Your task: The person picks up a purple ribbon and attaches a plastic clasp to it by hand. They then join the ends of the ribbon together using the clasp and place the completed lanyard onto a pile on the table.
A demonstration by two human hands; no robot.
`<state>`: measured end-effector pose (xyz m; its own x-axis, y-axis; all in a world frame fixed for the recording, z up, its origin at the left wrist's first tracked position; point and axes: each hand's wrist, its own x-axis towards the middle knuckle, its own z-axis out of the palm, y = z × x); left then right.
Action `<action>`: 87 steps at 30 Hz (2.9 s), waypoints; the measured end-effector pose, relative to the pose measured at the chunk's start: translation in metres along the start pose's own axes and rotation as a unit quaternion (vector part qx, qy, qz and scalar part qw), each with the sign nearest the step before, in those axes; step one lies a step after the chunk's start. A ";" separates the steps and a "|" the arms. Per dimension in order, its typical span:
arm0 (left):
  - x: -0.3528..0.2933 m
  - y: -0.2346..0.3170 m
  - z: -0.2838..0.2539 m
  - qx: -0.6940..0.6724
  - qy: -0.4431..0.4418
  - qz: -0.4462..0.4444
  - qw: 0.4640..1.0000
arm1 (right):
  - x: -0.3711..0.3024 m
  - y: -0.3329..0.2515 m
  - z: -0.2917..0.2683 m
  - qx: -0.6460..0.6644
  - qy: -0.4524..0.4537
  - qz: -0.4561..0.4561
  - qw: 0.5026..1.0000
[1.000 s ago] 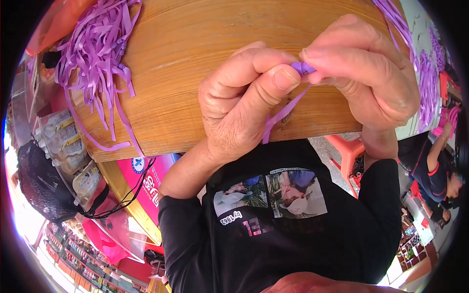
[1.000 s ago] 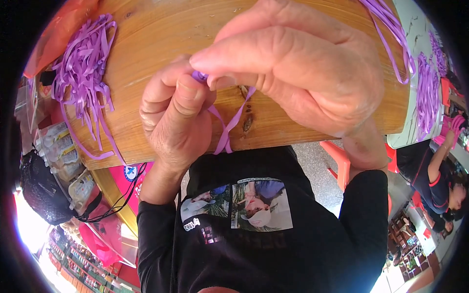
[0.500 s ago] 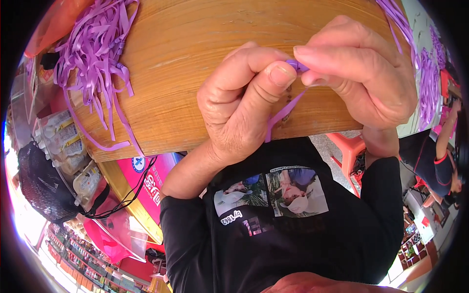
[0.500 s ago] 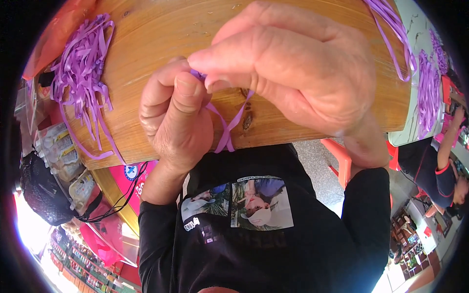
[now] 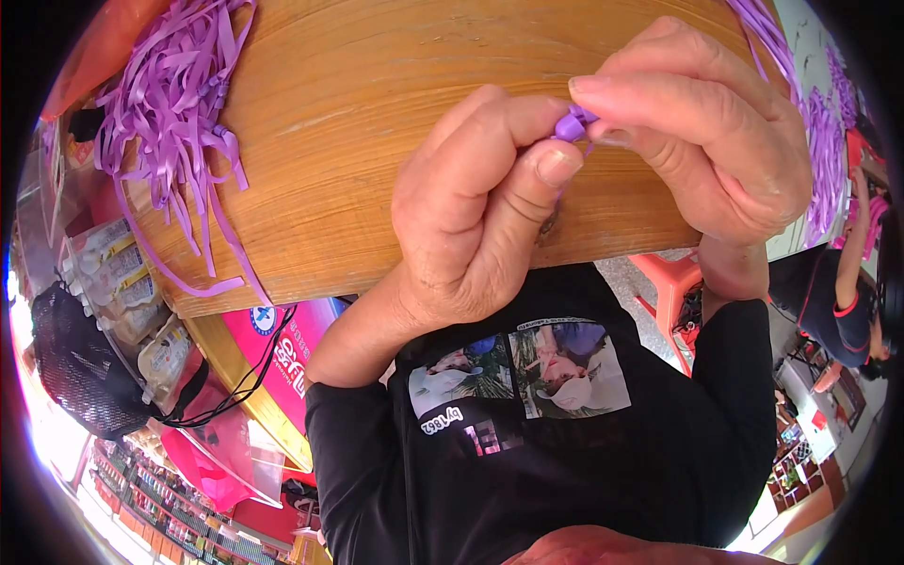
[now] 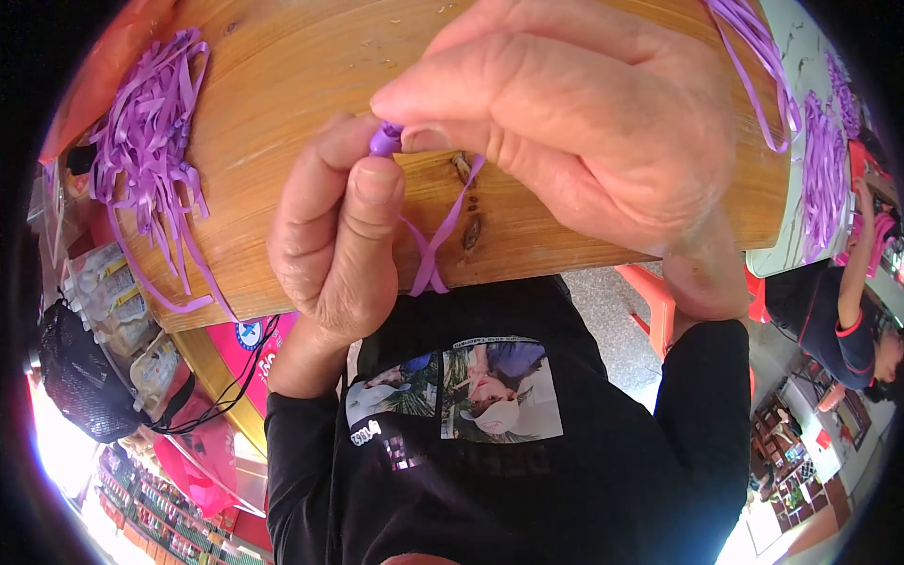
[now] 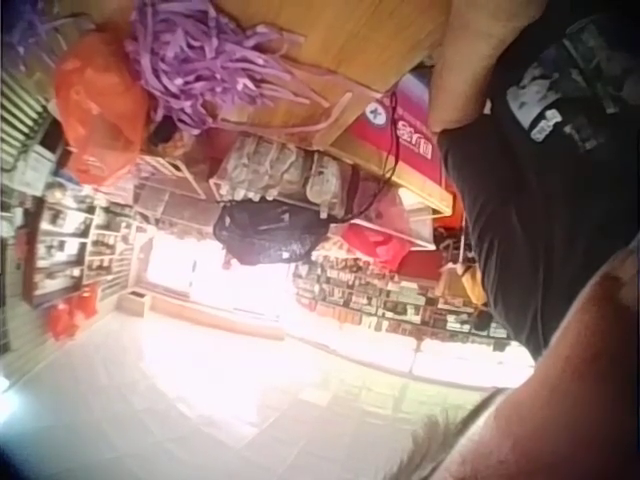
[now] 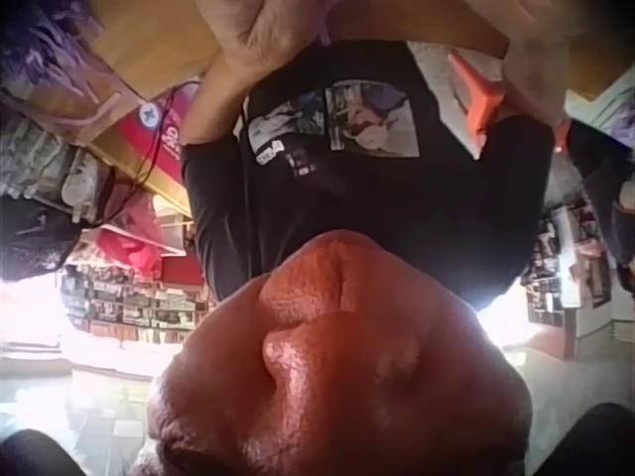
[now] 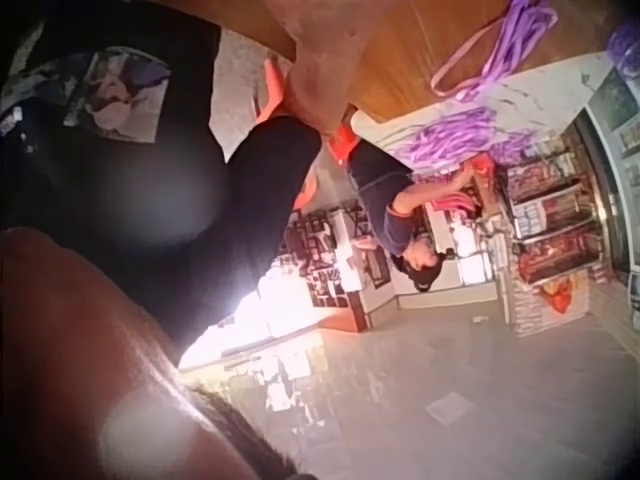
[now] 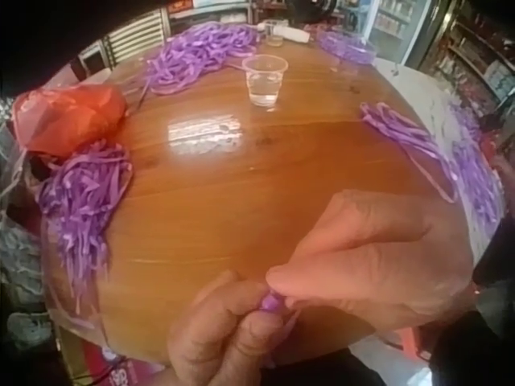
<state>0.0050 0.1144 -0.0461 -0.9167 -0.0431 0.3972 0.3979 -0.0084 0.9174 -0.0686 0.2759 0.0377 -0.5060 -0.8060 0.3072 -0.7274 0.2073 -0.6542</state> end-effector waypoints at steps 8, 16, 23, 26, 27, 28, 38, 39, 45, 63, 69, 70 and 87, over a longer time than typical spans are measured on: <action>-0.002 0.000 0.000 -0.073 -0.006 -0.072 0.995 | 0.002 0.005 -0.003 0.026 -0.025 0.064 0.997; 0.001 -0.005 0.002 -0.114 0.016 -0.031 0.993 | -0.003 0.022 0.015 0.019 0.029 -0.026 0.999; 0.001 -0.002 -0.002 -0.090 0.004 -0.062 0.994 | -0.003 0.028 0.019 -0.015 0.044 -0.103 0.994; 0.001 0.004 -0.006 -0.076 -0.025 -0.091 0.993 | -0.006 0.025 0.018 0.015 0.059 -0.065 0.996; 0.000 0.006 -0.007 -0.067 -0.046 -0.113 0.990 | -0.006 0.023 0.016 0.031 0.061 -0.037 0.997; 0.000 0.006 -0.007 -0.067 -0.046 -0.112 0.990 | -0.005 0.019 0.014 0.046 0.063 -0.008 0.997; 0.001 0.000 -0.002 -0.102 -0.007 -0.082 0.991 | -0.005 0.028 0.021 0.012 0.068 -0.073 0.995; 0.001 -0.001 -0.002 -0.102 -0.006 -0.075 0.992 | -0.005 0.027 0.021 0.017 0.064 -0.067 0.996; 0.000 -0.001 0.000 -0.104 0.003 -0.088 0.991 | -0.004 0.027 0.020 0.013 0.048 -0.065 0.997; 0.010 0.000 -0.003 0.162 -0.035 0.074 0.983 | -0.009 0.017 0.022 0.017 0.068 0.004 0.998; 0.007 -0.003 0.000 0.076 -0.034 0.019 0.996 | -0.007 0.019 0.009 0.020 0.054 -0.004 0.998; 0.008 -0.003 0.000 0.077 -0.034 0.018 0.996 | -0.007 0.021 0.007 0.023 0.028 -0.015 0.999; 0.016 0.009 -0.023 0.188 -0.146 0.047 0.970 | -0.007 0.018 0.020 -0.021 0.037 -0.066 0.997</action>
<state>-0.0051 0.0909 -0.0327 -0.8702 0.2600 0.4184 0.4887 0.3494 0.7994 -0.0689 0.2737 0.0097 -0.4360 -0.7852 0.4397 -0.8077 0.1260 -0.5760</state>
